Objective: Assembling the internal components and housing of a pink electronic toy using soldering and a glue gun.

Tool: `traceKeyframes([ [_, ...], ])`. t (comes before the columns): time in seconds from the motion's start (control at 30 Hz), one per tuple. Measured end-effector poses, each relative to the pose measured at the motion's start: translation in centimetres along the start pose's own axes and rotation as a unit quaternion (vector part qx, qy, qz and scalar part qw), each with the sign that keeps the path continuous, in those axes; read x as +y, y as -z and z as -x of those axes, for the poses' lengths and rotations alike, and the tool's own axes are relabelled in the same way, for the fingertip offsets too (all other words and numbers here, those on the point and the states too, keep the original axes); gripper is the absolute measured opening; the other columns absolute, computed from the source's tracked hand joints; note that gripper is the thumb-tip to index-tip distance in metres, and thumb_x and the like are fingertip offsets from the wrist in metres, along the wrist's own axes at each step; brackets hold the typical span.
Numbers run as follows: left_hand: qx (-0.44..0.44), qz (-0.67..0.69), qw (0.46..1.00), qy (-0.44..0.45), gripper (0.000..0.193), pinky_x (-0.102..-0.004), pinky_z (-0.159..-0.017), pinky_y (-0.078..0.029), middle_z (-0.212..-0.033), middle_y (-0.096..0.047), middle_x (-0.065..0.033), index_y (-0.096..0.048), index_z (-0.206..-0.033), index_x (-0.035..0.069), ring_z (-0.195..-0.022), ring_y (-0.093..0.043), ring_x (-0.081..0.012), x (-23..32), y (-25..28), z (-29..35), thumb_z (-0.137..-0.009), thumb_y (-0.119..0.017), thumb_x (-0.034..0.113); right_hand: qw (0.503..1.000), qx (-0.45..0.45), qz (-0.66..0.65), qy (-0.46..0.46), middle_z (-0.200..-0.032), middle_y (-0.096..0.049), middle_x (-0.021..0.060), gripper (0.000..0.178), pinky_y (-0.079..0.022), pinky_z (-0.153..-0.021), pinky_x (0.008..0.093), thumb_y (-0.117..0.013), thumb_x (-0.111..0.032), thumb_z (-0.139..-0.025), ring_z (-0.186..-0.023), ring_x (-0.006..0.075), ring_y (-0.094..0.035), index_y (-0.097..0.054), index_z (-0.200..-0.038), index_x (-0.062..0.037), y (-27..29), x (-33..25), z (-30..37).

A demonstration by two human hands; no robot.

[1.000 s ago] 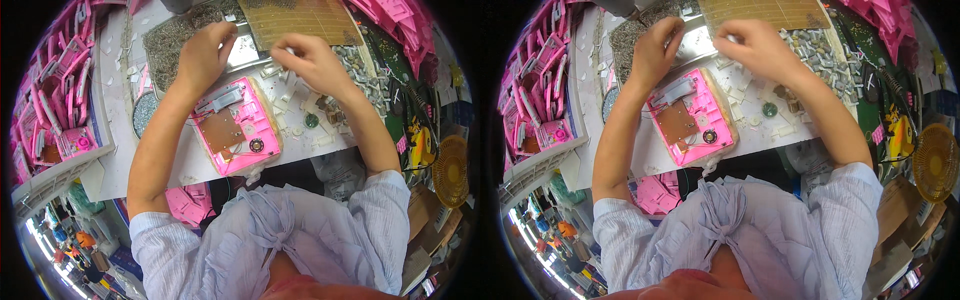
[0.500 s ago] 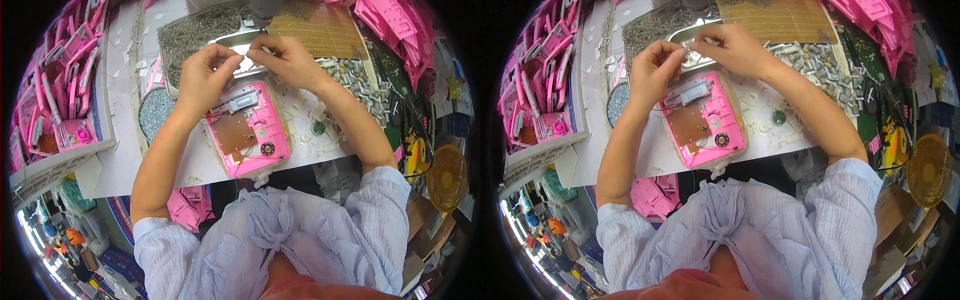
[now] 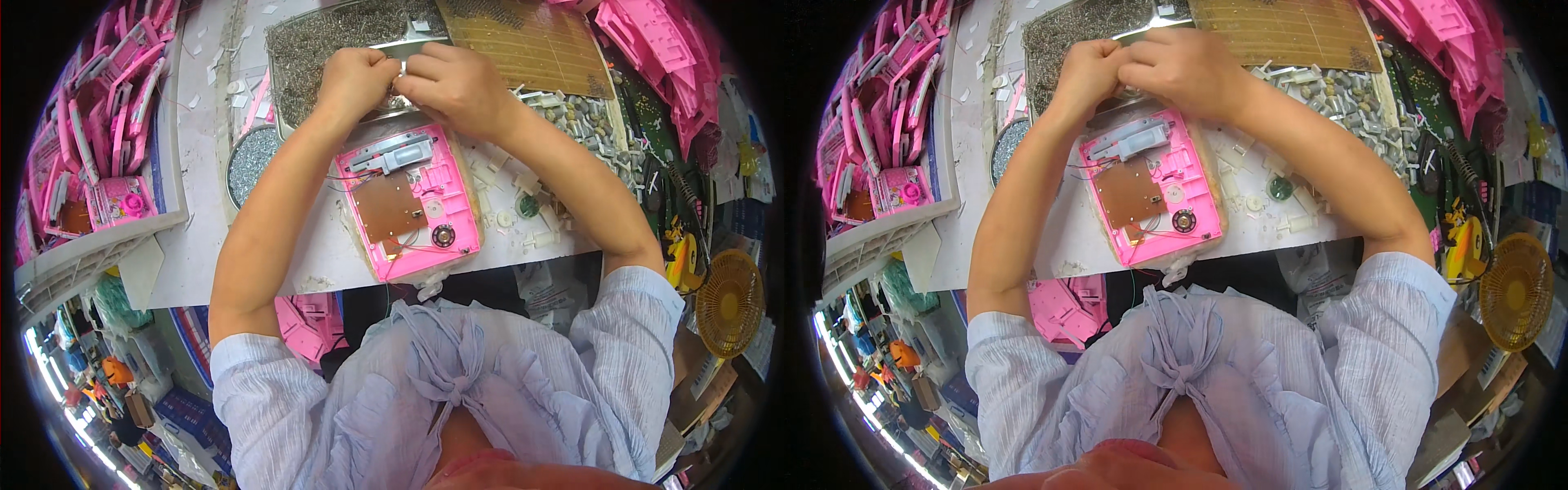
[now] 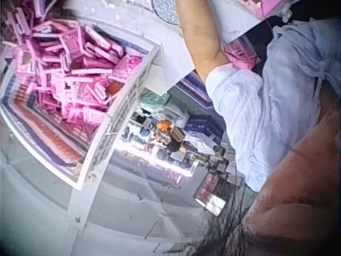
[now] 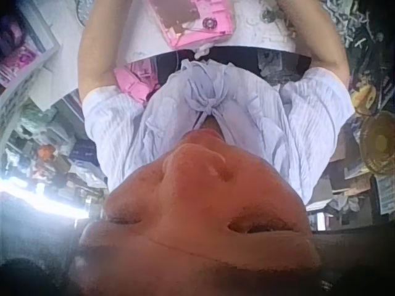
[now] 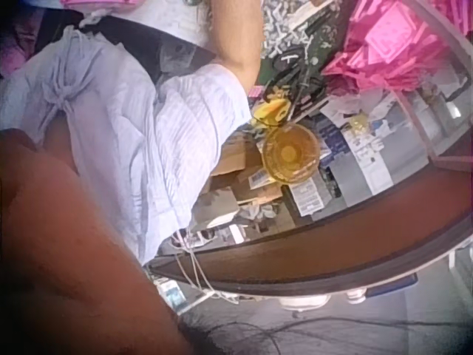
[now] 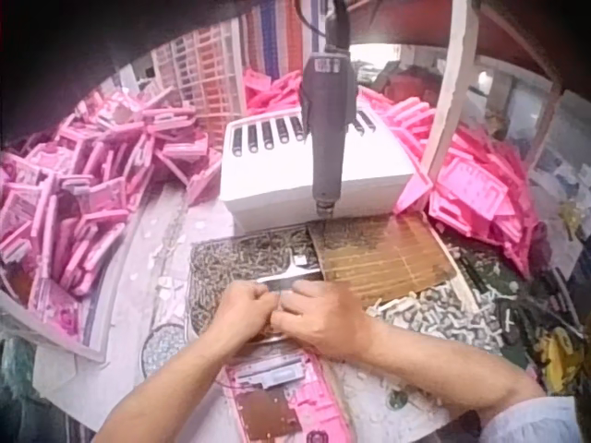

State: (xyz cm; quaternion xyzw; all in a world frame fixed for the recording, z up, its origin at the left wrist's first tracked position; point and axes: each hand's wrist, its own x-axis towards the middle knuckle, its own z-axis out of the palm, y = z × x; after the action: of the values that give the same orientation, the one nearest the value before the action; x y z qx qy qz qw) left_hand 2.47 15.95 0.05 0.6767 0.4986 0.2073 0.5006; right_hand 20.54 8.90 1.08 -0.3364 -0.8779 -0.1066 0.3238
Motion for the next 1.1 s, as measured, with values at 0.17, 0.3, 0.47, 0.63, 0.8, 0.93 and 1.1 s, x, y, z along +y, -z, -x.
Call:
traceKeyframes([
  [0.17,-0.033,0.107,0.993,0.028,0.022,-0.0229,-0.045,-0.029,-0.064,-0.057,0.0012,-0.065,-0.077,0.005,-0.050,-0.043,-0.0048,2.5,0.1,1.3,-0.094,-0.069,0.019,1.000,0.019,-0.010,-0.017,-0.085,-0.061,0.0040,0.017,-0.050,-0.061,0.0383,-0.075,-0.013,-0.081,-0.078,0.0257,-0.062,-0.064,-0.094,-0.0110,1.2,0.8,0.0],
  [0.3,-0.090,0.260,0.958,0.080,0.018,-0.0178,-0.055,-0.048,-0.084,-0.065,-0.0022,-0.067,-0.099,0.001,-0.067,-0.060,-0.0055,2.4,1.4,1.6,-0.097,-0.071,0.018,0.992,0.043,-0.052,-0.109,-0.084,-0.063,0.0055,0.014,-0.049,-0.062,0.0389,-0.076,-0.014,-0.084,-0.077,0.0278,-0.063,-0.065,-0.091,-0.0097,1.6,0.8,0.2],
  [0.47,-0.082,0.324,0.940,0.074,0.018,-0.0187,-0.068,-0.057,-0.093,-0.068,-0.0052,-0.067,-0.106,-0.003,-0.080,-0.067,-0.0095,1.8,1.5,2.6,-0.095,-0.071,0.011,0.981,0.064,-0.102,-0.151,-0.081,-0.065,0.0073,0.014,-0.050,-0.065,0.0393,-0.077,-0.014,-0.084,-0.073,0.0288,-0.062,-0.068,-0.093,-0.0078,1.5,0.1,0.3],
  [0.63,-0.069,0.309,0.946,0.066,0.021,-0.0202,-0.062,-0.055,-0.093,-0.068,-0.0050,-0.066,-0.111,-0.006,-0.078,-0.069,-0.0110,0.9,1.5,2.3,-0.096,-0.070,0.009,0.987,-0.010,-0.006,-0.163,-0.083,-0.069,0.0094,0.016,-0.052,-0.066,0.0374,-0.076,-0.017,-0.085,-0.074,0.0276,-0.065,-0.070,-0.095,-0.0064,1.8,0.2,0.2],
  [0.8,-0.002,0.064,0.996,-0.069,0.021,-0.0236,-0.064,-0.055,-0.091,-0.072,-0.0057,-0.068,-0.111,-0.004,-0.072,-0.068,-0.0104,2.0,2.3,9.3,-0.096,-0.069,0.009,0.901,-0.069,-0.177,-0.391,-0.086,-0.073,0.0100,0.023,-0.052,-0.063,0.0319,-0.081,-0.026,-0.082,-0.073,0.0208,-0.069,-0.076,-0.098,-0.0092,5.0,-1.9,-0.8],
  [0.93,-0.110,0.233,0.966,-0.034,0.018,-0.0224,-0.062,-0.053,-0.089,-0.071,-0.0044,-0.070,-0.111,-0.003,-0.072,-0.066,-0.0082,1.1,0.5,15.7,-0.098,-0.068,0.010,0.897,0.023,-0.339,-0.284,-0.087,-0.074,0.0096,0.025,-0.053,-0.066,0.0330,-0.086,-0.007,-0.075,-0.075,0.0238,-0.071,-0.076,-0.097,-0.0010,7.9,-8.0,2.3],
  [1.1,-0.148,0.351,0.923,0.060,0.016,-0.0214,-0.061,-0.051,-0.086,-0.069,-0.0030,-0.070,-0.111,-0.002,-0.071,-0.063,-0.0075,-0.8,-1.6,20.2,-0.101,-0.065,0.010,0.908,0.008,-0.360,-0.214,-0.086,-0.073,0.0112,0.027,-0.054,-0.065,0.0350,-0.088,-0.005,-0.072,-0.073,0.0261,-0.071,-0.074,-0.096,-0.0024,7.9,-11.6,4.2],
])
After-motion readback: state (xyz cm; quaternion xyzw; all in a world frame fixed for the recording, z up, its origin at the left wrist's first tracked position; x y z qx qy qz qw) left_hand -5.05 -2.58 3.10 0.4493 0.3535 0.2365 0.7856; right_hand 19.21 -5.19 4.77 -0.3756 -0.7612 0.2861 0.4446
